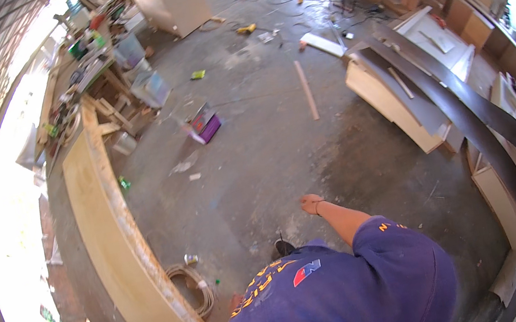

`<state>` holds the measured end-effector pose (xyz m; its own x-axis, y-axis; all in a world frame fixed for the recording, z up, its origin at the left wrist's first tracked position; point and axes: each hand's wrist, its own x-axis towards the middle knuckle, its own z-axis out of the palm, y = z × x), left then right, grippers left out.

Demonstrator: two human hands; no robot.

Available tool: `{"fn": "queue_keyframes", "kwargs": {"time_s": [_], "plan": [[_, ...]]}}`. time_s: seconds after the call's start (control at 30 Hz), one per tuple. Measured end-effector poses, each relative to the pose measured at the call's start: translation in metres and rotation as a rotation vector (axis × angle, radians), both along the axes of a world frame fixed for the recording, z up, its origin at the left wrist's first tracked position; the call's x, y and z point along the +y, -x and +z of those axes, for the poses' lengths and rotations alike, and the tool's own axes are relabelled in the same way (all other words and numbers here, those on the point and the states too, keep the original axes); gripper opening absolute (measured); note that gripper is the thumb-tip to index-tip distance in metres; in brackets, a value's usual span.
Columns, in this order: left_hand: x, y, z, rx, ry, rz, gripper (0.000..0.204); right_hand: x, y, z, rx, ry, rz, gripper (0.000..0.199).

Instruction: The person applies a liquid substance to a long board using a flat applicator, spreading the liquid across the surface, and later uses a power sander on a different section of wood.

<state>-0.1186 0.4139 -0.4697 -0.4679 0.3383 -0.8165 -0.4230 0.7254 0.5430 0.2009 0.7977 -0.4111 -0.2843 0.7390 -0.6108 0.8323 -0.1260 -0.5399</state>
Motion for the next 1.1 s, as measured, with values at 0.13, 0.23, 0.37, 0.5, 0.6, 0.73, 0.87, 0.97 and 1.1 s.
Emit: {"fn": "queue_keyframes", "kwargs": {"time_s": [0.13, 0.23, 0.37, 0.5, 0.6, 0.73, 0.87, 0.97, 1.1], "plan": [[0.074, 0.029, 0.020, 0.033, 0.043, -0.079, 0.036, 0.014, -0.078, -0.007, -0.203, -0.115, -0.086, 0.029], [0.127, 0.045, 0.005, 0.183, -0.081, -0.419, 0.035, -0.003, -0.180, -0.090, -0.493, -0.209, 0.156, 0.022], [0.170, 0.092, -0.010, 0.255, -0.046, -0.602, 0.033, -0.080, -0.199, -0.134, -0.751, 0.116, 0.566, 0.025], [0.240, 0.130, -0.006, 0.073, -0.074, -0.085, 0.033, -0.078, -0.129, -0.152, -0.548, 0.413, 0.303, 0.031], [0.284, 0.175, 0.013, 0.073, -0.123, -0.041, 0.034, -0.008, -0.019, -0.129, -0.346, 0.171, 0.428, 0.033], [0.334, 0.265, 0.001, -0.121, -0.299, 0.192, 0.036, 0.129, 0.116, -0.094, -0.175, -0.330, 0.619, 0.038], [0.375, 0.300, 0.114, -0.162, -0.462, 0.756, 0.050, 0.241, 0.249, 0.030, 0.421, 0.126, -0.330, 0.034], [0.412, 0.347, 0.150, -0.279, -0.650, 0.920, 0.053, 0.290, 0.291, 0.036, 0.393, 0.136, -0.304, 0.034], [0.438, 0.382, 0.157, -0.394, -0.775, 1.112, 0.054, 0.326, 0.295, -0.049, 0.292, 0.017, 0.153, 0.031]]}}
